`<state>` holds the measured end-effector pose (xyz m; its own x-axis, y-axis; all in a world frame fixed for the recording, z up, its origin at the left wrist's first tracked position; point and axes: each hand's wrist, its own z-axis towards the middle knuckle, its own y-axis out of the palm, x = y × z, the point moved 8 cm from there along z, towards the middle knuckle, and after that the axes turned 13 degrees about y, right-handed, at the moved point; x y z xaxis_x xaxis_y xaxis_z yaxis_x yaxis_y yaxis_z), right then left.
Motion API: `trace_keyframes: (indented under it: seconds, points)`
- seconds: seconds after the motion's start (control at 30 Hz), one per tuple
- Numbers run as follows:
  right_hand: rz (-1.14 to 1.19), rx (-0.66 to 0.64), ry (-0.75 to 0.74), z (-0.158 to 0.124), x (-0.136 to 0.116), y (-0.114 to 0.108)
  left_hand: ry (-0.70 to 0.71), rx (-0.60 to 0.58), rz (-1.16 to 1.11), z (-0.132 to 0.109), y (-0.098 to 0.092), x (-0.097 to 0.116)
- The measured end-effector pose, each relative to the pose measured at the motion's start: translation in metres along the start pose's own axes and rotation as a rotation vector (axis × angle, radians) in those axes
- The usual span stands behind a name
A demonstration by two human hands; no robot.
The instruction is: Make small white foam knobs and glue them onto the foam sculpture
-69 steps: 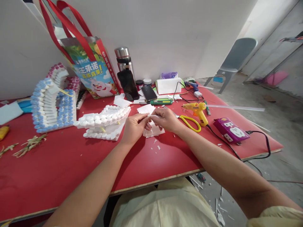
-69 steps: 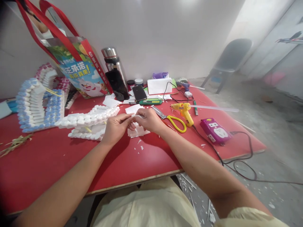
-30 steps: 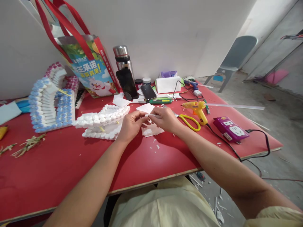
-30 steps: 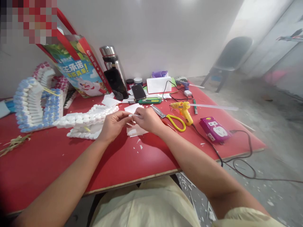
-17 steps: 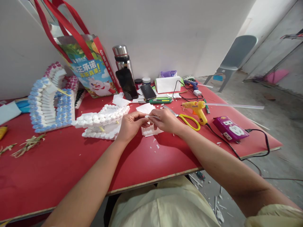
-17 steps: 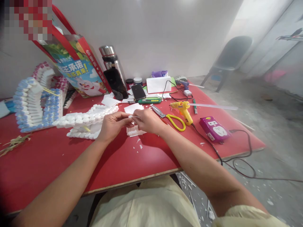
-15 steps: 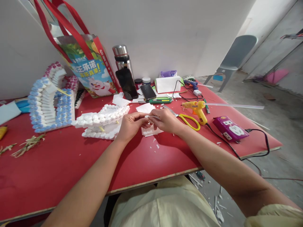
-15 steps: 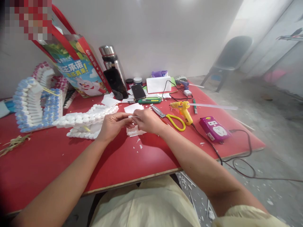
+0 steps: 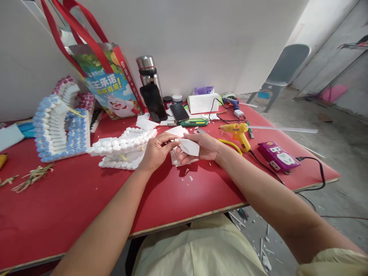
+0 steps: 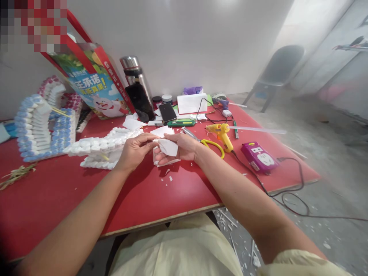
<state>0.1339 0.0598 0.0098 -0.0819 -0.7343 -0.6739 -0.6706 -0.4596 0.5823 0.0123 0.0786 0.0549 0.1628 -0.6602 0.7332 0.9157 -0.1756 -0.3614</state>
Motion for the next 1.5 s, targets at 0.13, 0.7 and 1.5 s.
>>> trace_keyframes:
  seconds: [0.13,0.7,1.5]
  points:
    - [0.021,0.026,-0.046,-0.002,-0.001,-0.003,-0.065,-0.018,-0.022,-0.004,0.002,-0.008]
    - [-0.584,0.359,-0.299,-0.014,-0.021,-0.011,-0.209,0.042,-0.092,-0.010,0.002,-0.024]
    - [-1.316,0.666,-0.782,-0.043,-0.042,0.024,-0.315,0.066,-0.204,-0.016,0.006,-0.015]
